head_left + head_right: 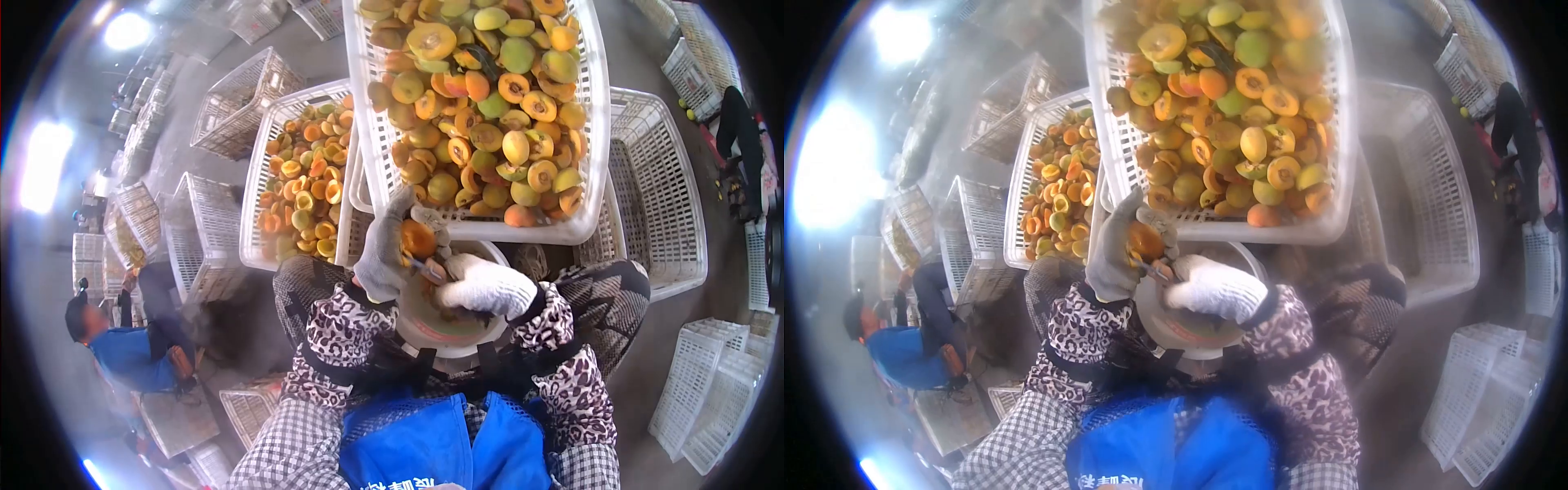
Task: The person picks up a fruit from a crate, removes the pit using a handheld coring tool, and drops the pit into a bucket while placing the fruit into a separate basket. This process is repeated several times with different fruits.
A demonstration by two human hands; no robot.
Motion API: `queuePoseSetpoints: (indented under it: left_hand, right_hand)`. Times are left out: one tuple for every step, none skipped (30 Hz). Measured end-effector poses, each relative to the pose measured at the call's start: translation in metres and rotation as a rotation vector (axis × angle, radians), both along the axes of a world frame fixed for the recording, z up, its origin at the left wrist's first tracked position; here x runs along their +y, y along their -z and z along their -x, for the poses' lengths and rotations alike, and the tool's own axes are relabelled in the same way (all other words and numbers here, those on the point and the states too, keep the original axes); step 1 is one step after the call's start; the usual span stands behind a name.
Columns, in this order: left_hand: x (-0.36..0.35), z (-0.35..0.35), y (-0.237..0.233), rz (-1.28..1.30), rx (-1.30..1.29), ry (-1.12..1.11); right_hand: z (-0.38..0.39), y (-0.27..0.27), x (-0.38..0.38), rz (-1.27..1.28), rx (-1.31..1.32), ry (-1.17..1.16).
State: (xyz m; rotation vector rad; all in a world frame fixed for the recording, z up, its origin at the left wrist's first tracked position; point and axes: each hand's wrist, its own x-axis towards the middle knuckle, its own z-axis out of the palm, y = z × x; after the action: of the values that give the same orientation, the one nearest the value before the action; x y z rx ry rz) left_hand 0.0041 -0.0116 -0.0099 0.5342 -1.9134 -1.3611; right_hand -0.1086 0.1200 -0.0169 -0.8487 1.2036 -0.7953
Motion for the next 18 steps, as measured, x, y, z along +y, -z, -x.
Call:
queuePoseSetpoints:
  left_hand:
    - [0.000, -0.004, -0.003, 0.503, -0.030, -0.121]
    - [-0.015, -0.014, -0.012, 0.172, -0.171, -0.143]
    - [-0.033, -0.025, -0.022, -0.159, -0.305, -0.154]
    - [-0.047, -0.034, -0.031, -0.494, -0.433, -0.162]
    - [-0.064, -0.043, -0.022, 0.319, -0.603, -0.388]
    - [-0.078, -0.048, -0.013, 1.150, -0.720, -0.590]
    - [-0.083, -0.045, -0.022, 1.075, -0.588, -0.642]
    - [-0.090, -0.032, -0.034, 1.092, -0.575, -0.650]
    - [-0.097, -0.013, -0.045, 1.039, -0.503, -0.473]
    - [-0.100, 0.007, -0.055, 0.975, -0.433, -0.299]
    - [-0.098, 0.035, -0.066, 1.015, -0.526, -0.223]
    - [-0.096, 0.062, -0.072, 1.051, -0.621, -0.142]
    - [-0.106, 0.083, -0.058, 1.054, -0.619, -0.143]
    - [-0.121, 0.102, -0.031, 1.239, -0.693, -0.199]
    - [-0.116, 0.114, -0.035, 1.426, -0.761, -0.254]
    - [-0.113, 0.120, -0.040, 1.432, -0.752, -0.248]
    - [-0.110, 0.121, -0.046, 1.233, -0.869, -0.218]
    - [-0.106, 0.118, -0.049, 1.031, -0.984, -0.181]
  right_hand:
    - [0.000, -0.008, 0.008, 0.157, -0.111, 0.033]
    - [-0.002, -0.022, 0.019, -0.027, 0.001, 0.039]
    - [-0.007, -0.011, 0.031, 0.115, 0.334, 0.040]
    - [-0.013, -0.005, 0.042, 0.041, 0.877, -0.065]
    - [-0.021, 0.027, 0.062, 0.243, 1.124, -0.007]
    - [-0.022, 0.059, 0.073, 0.140, 1.193, -0.115]
    - [-0.023, 0.090, 0.083, 0.044, 1.259, -0.237]
    - [-0.027, 0.126, 0.081, -0.072, 1.247, -0.315]
    - [-0.032, 0.161, 0.079, -0.186, 1.235, -0.399]
    - [-0.022, 0.101, 0.068, -0.240, 1.067, -0.308]
    - [-0.013, 0.037, 0.056, -0.295, 0.905, -0.212]
    - [-0.011, 0.036, 0.054, -0.291, 0.912, -0.208]
    - [-0.010, 0.036, 0.055, -0.263, 0.906, -0.154]
    - [-0.010, 0.036, 0.055, -0.235, 0.897, -0.099]
    - [-0.007, 0.019, 0.052, -0.246, 0.900, -0.129]
    - [-0.007, 0.020, 0.054, -0.248, 0.900, -0.117]
    - [-0.009, 0.023, 0.060, -0.090, 0.961, -0.009]
    - [-0.013, 0.026, 0.063, 0.066, 1.012, 0.101]
